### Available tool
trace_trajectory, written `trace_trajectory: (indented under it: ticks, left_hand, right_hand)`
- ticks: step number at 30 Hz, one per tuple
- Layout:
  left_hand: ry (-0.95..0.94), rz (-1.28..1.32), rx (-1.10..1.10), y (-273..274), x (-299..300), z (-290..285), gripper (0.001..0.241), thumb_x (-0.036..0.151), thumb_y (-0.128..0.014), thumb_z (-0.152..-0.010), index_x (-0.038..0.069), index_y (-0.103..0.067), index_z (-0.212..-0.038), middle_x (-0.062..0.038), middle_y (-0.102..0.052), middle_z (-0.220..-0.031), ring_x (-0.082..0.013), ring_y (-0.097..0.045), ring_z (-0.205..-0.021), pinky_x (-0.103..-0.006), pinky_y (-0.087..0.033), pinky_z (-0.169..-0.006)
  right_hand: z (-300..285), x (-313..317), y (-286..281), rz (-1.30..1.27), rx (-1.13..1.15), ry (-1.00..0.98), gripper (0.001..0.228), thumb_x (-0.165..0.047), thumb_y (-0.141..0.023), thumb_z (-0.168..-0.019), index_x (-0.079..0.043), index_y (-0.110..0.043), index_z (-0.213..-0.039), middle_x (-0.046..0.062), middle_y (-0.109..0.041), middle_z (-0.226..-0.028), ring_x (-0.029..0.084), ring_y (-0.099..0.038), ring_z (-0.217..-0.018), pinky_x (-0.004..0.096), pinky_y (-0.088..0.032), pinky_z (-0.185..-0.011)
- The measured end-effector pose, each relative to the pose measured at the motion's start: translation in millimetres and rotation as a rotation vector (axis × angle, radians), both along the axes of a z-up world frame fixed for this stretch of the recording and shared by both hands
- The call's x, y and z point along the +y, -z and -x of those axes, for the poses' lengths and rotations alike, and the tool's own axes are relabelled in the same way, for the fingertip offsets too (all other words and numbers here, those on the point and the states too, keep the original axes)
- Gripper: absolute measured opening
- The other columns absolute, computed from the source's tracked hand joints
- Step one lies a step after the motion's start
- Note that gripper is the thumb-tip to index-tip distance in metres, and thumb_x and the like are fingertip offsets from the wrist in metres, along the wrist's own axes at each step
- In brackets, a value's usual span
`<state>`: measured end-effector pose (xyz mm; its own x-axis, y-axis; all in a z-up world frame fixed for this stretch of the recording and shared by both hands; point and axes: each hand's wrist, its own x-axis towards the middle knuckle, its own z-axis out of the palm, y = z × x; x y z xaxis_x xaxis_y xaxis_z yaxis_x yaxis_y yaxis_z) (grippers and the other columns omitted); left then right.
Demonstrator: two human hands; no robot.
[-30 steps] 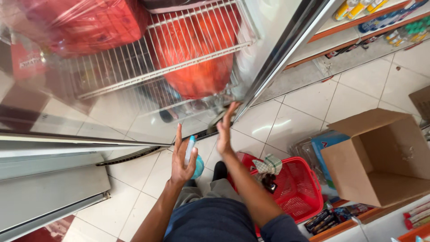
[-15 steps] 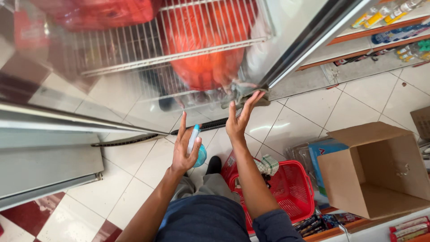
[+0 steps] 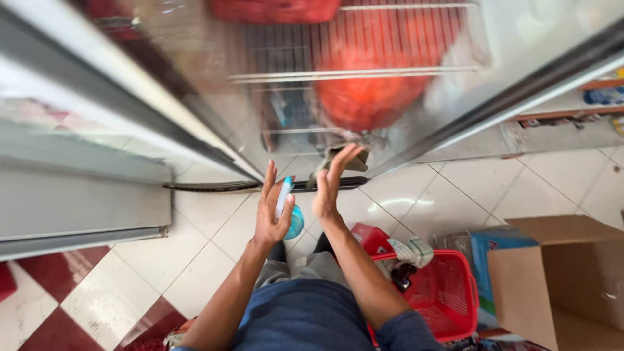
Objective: The person cleans the glass doors of refrigerated display cases using a spray bottle and a cloth.
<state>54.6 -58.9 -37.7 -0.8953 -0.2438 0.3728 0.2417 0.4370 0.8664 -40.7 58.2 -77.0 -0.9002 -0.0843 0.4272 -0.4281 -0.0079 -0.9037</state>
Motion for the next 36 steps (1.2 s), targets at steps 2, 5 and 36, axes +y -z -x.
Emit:
trace_trajectory:
  ticks: [2, 5, 36]
  left_hand:
    - [-0.039, -0.024, 0.009, 0.2, -20.8, -16.2, 0.039, 0.019, -0.055, -0.103, -0.008, -0.063, -0.130, -0.041, -0.033, -0.158, -0.0464, -0.027, -0.155, -0.0513, -0.029, -0.122]
    - [-0.097, -0.077, 0.019, 7.5, -48.8, -38.0, 0.038, 0.019, -0.054, -0.104, -0.008, -0.062, -0.130, -0.036, -0.045, -0.154, -0.0467, -0.028, -0.157, -0.0512, -0.029, -0.125]
    - [-0.033, -0.184, 0.017, -7.3, -127.9, -25.6, 0.051, 0.033, -0.049, -0.109, -0.005, -0.052, -0.142, -0.029, -0.058, -0.145, -0.0296, -0.052, -0.120, -0.0385, -0.046, -0.099]
  right_hand:
    - [-16.1, -32.1, -14.5, -0.099, 0.047, -0.072, 0.086, -0.054, -0.028, -0.109, -0.003, 0.009, -0.167, 0.021, 0.031, -0.171, 0.042, 0.027, -0.160, 0.059, 0.013, -0.129]
    - [-31.4, -71.4, -22.6, -0.317, 0.161, -0.165, 0.085, -0.051, -0.033, -0.110, -0.002, 0.005, -0.168, 0.024, 0.028, -0.171, 0.049, 0.029, -0.157, 0.066, 0.013, -0.127]
    - [31.4, -25.7, -12.5, -0.836, 0.752, 0.315, 0.078, -0.022, -0.079, -0.102, -0.003, -0.036, -0.163, 0.030, -0.018, -0.169, 0.054, -0.010, -0.156, 0.076, -0.010, -0.127]
